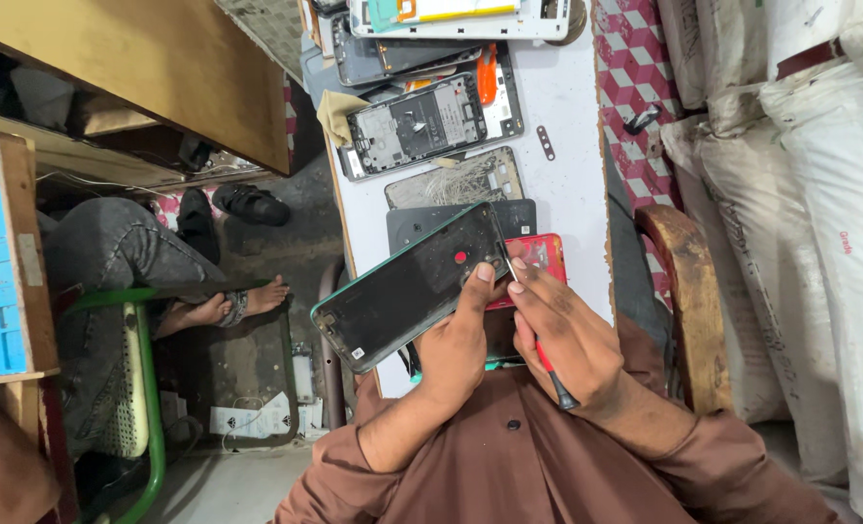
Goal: The person uses a screwdriver to pry and separate the back cover of a smartphone. They repeatedly work on the edges and camera area to loosen the casing while other disassembled phones sit on the table.
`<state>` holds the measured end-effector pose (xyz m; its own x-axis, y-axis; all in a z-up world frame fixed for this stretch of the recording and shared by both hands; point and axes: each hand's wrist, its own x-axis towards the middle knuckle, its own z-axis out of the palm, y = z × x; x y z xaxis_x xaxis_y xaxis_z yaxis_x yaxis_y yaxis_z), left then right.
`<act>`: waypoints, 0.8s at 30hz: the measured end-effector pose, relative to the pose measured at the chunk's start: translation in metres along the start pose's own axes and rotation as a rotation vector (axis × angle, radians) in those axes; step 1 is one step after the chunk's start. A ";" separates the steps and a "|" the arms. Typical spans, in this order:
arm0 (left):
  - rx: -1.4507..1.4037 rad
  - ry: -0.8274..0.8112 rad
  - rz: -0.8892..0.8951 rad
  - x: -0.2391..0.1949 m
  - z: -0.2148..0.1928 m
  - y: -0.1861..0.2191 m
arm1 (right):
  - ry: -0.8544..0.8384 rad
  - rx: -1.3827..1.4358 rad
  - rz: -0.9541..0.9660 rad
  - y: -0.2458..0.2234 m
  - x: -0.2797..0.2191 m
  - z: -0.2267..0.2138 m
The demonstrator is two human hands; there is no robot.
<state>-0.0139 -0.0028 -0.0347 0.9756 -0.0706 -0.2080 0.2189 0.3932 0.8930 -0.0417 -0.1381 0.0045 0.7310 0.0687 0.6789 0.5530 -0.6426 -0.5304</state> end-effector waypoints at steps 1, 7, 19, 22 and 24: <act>-0.006 -0.001 0.005 0.000 0.000 0.000 | 0.000 0.002 0.000 0.000 0.000 0.000; -0.019 -0.018 -0.010 0.000 -0.001 0.001 | 0.002 0.008 -0.030 0.002 0.002 -0.003; -0.149 -0.028 -0.073 0.000 0.006 0.011 | 0.044 0.015 -0.049 -0.002 0.007 -0.003; -0.040 -0.002 -0.070 -0.002 0.006 0.013 | 0.044 0.017 -0.038 -0.005 0.007 -0.004; 0.008 0.016 -0.071 -0.003 0.007 0.014 | 0.044 0.020 -0.037 -0.006 0.008 -0.005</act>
